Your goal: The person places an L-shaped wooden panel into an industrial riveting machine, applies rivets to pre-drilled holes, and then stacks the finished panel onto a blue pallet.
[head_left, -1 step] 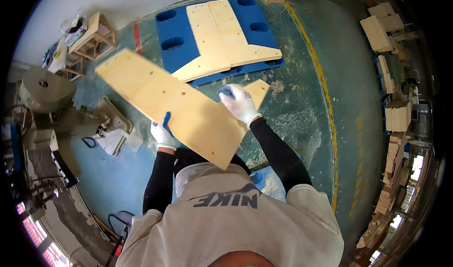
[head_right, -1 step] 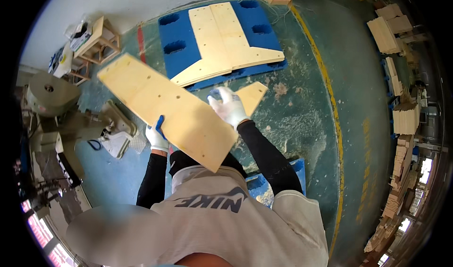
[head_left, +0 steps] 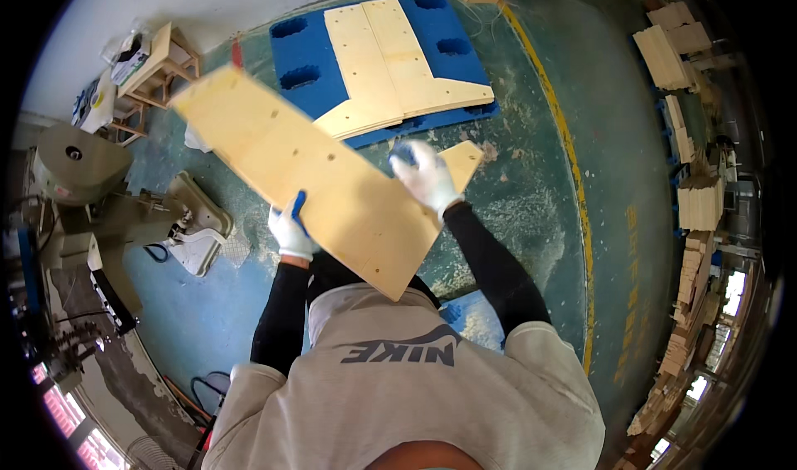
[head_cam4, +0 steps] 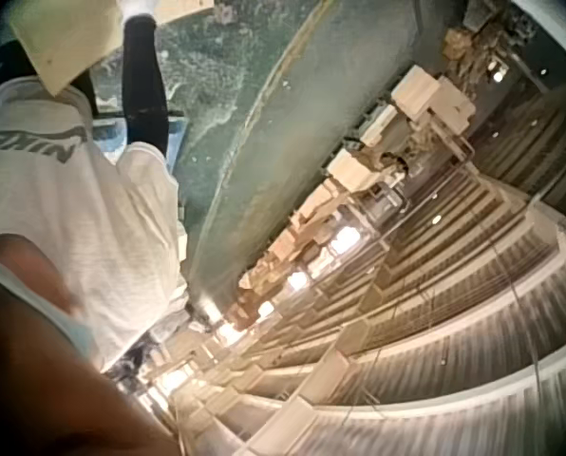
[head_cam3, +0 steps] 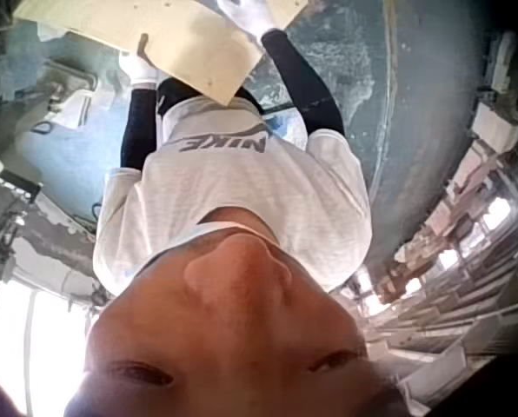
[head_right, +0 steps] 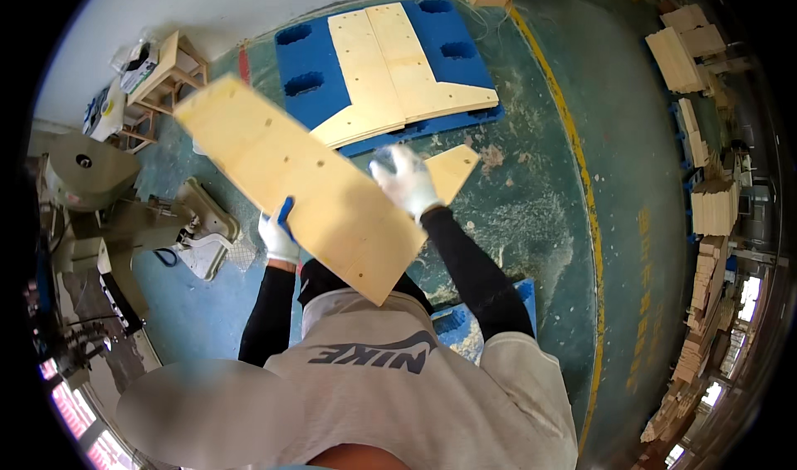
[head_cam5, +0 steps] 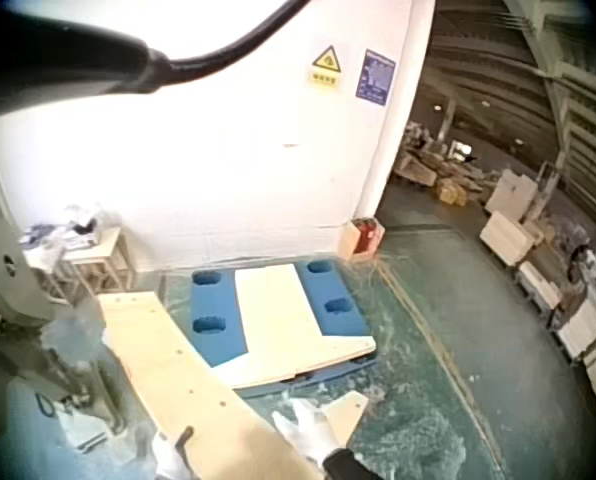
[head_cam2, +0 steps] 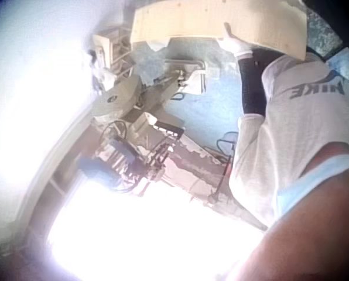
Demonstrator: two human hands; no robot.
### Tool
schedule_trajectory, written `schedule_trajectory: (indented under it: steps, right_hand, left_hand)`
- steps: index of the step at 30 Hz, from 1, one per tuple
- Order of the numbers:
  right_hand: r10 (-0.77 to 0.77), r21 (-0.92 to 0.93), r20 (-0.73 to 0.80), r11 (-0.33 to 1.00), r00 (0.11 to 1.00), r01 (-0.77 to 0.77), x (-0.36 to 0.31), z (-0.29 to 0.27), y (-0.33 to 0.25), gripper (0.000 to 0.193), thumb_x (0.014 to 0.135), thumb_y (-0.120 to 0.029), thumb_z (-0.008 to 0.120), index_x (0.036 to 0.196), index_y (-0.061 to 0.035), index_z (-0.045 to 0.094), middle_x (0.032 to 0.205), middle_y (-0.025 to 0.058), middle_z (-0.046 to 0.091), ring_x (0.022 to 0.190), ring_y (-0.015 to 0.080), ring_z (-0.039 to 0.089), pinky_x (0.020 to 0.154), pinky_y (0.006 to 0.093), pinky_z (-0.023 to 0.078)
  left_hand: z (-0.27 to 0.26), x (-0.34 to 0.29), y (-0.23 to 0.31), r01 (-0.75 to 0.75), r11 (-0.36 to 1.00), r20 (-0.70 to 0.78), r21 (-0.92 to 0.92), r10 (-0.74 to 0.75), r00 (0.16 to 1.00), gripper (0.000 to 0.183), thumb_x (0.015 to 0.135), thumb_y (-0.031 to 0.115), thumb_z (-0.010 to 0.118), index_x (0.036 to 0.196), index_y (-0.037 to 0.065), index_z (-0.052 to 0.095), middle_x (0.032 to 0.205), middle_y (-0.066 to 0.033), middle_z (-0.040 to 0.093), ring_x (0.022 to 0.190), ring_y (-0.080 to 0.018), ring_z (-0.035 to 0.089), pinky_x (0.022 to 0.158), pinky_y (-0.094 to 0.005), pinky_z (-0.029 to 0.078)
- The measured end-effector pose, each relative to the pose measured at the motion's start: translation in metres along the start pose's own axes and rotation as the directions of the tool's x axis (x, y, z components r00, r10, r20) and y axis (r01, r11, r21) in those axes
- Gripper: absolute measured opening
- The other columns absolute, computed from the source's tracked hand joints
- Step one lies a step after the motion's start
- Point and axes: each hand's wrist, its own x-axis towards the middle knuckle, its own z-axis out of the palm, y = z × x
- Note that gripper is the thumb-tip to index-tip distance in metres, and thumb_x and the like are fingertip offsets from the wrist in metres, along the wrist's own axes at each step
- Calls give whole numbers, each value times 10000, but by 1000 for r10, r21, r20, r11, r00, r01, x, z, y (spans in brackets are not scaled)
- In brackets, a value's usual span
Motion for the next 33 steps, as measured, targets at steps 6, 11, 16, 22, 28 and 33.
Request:
schedule_trajectory:
  steps: [6, 11, 16, 22, 28, 33]
  right_hand:
    - [117, -32, -27, 993, 993, -118, 141, -62, 65, 736, 905, -437, 678, 1429, 32, 460, 1408, 250, 542, 1326, 352, 511, 1101, 403, 396]
    - [232, 746, -52, 655, 971, -116, 259, -102, 142, 411, 957, -101, 683, 1315, 46, 546, 1240, 81, 649, 1089, 151, 611, 962, 287, 486]
    - [310, 530, -330, 842, 892, -97, 361, -132, 241, 285, 936, -23, 687, 1201, 48, 608, 1139, 65, 673, 957, 123, 628, 876, 268, 512]
    - [406, 619, -165, 752, 899, -226, 473, -87, 354, 353, 910, 13, 694, 1245, 67, 595, 1117, 74, 680, 940, 129, 631, 851, 271, 516]
    - [474, 641, -4, 677, 880, -362, 574, 3, 480, 405, 921, 39, 661, 1315, 45, 568, 1165, 74, 655, 963, 130, 626, 843, 280, 533]
    - [464, 571, 77, 705, 883, -420, 628, 52, 537, 415, 945, -32, 663, 1335, 50, 547, 1149, 75, 661, 997, 129, 629, 884, 259, 515]
  left_hand:
    - [173, 59, -4, 173, 982, 411, 82, -191, 891, 351, 887, -8, 682, 1227, -55, 608, 1155, -117, 694, 987, -195, 683, 877, -323, 550]
    - [293, 163, -78, 321, 930, 511, 178, -367, 777, 404, 885, 33, 720, 1253, -62, 582, 1153, -109, 679, 1017, -170, 667, 894, -298, 548]
    - [342, 235, -179, 33, 845, 495, 534, -344, 798, 634, 856, 95, 738, 1410, -42, 461, 1326, -163, 612, 1218, -209, 584, 1029, -330, 476]
    - [333, 282, -316, 144, 656, 229, 741, -448, 864, 732, 813, 17, 684, 1473, -19, 371, 1401, -204, 538, 1345, -289, 499, 1121, -354, 386]
    - [307, 364, -468, 165, 593, 69, 788, -352, 934, 733, 782, -30, 654, 1465, 16, 391, 1382, -227, 547, 1333, -342, 505, 1110, -386, 397]
    - [298, 426, -525, 280, 583, -35, 763, -395, 918, 745, 799, 2, 648, 1492, 72, 381, 1396, -225, 539, 1329, -383, 498, 1100, -418, 404]
